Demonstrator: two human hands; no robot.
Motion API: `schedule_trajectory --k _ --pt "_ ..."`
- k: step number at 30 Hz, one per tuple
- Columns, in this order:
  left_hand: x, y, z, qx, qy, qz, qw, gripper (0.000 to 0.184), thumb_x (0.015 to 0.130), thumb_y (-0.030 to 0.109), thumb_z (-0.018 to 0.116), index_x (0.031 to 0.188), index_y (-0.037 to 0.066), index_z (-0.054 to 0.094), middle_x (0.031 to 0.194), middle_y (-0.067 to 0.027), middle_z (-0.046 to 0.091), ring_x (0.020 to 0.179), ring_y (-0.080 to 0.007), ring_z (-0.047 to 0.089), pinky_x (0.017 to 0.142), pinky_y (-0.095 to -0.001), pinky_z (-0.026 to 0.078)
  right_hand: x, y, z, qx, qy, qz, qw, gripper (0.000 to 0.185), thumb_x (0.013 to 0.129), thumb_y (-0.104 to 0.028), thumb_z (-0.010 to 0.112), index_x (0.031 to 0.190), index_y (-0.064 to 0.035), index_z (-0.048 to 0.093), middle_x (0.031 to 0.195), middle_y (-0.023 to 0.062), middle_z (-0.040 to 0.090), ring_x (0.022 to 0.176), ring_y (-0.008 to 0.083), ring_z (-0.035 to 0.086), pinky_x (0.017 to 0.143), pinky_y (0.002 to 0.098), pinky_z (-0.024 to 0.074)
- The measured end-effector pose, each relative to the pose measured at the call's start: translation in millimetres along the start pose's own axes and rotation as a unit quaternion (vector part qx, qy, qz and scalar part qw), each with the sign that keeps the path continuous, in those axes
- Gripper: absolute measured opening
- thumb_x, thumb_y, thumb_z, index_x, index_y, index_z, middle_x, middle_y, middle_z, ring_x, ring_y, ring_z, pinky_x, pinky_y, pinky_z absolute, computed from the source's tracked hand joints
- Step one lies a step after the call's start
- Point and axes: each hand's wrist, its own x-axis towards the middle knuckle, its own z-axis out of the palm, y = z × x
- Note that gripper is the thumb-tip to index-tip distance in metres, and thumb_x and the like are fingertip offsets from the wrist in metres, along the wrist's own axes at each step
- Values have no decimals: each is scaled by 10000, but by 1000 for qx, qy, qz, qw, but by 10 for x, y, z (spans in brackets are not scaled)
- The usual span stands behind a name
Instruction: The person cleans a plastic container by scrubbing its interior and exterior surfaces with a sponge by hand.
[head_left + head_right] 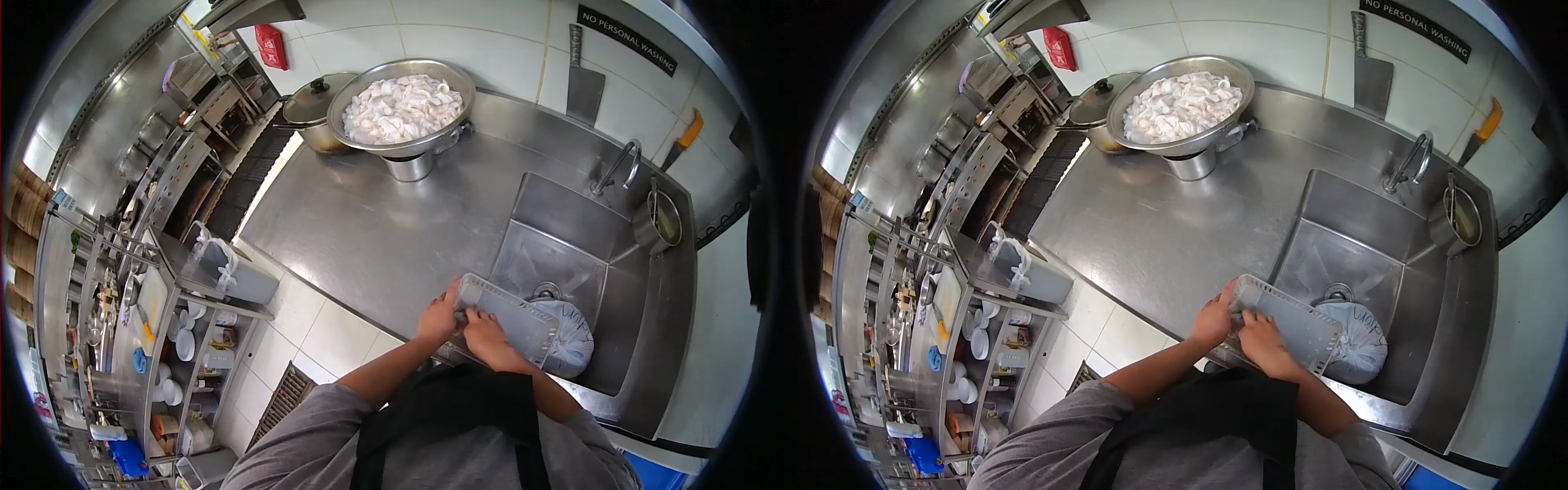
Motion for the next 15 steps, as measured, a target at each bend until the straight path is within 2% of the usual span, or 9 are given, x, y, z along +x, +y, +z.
schedule_trajectory --k 3,7,11,13,15 --pt "-18 -10 -11 11 -3 -4 1000 724 867 72 502 1496 267 199 1278 -200 558 1144 -420 548 968 -471 454 -509 43 -296 90 26 16 996 381 895 -163 446 1238 -192 607 1202 117 526 1102 310 543 967 461 405" --pt "-30 -2 -3 17 15 4 1000 685 894 77 473 1496 261 203 1263 -197 565 1145 -402 551 962 -473 458 -990 263 -179 63 13 31 997 386 892 -152 443 1245 -191 595 1162 118 528 1083 314 548 932 459 418" --pt "-20 -37 34 -8 43 42 998 640 920 95 495 1487 251 240 1191 -240 588 1078 -423 574 921 -489 461 -603 184 -179 85 75 75 991 357 889 -158 462 1218 -160 601 1126 117 533 1031 328 559 875 463 440" --pt "-34 -10 -12 -1 9 21 1000 650 902 74 442 1491 250 234 1261 -186 568 1141 -390 556 958 -470 462 -147 115 -218 70 77 86 991 403 873 -125 488 1269 -130 566 1185 133 520 1072 346 550 907 465 436" --pt "-21 18 -30 -6 5 10 1000 669 890 64 453 1493 251 234 1259 -181 569 1140 -386 558 957 -465 464 138 46 -289 62 75 97 991 414 870 -105 481 1278 -119 554 1187 140 519 1072 346 553 906 462 442"
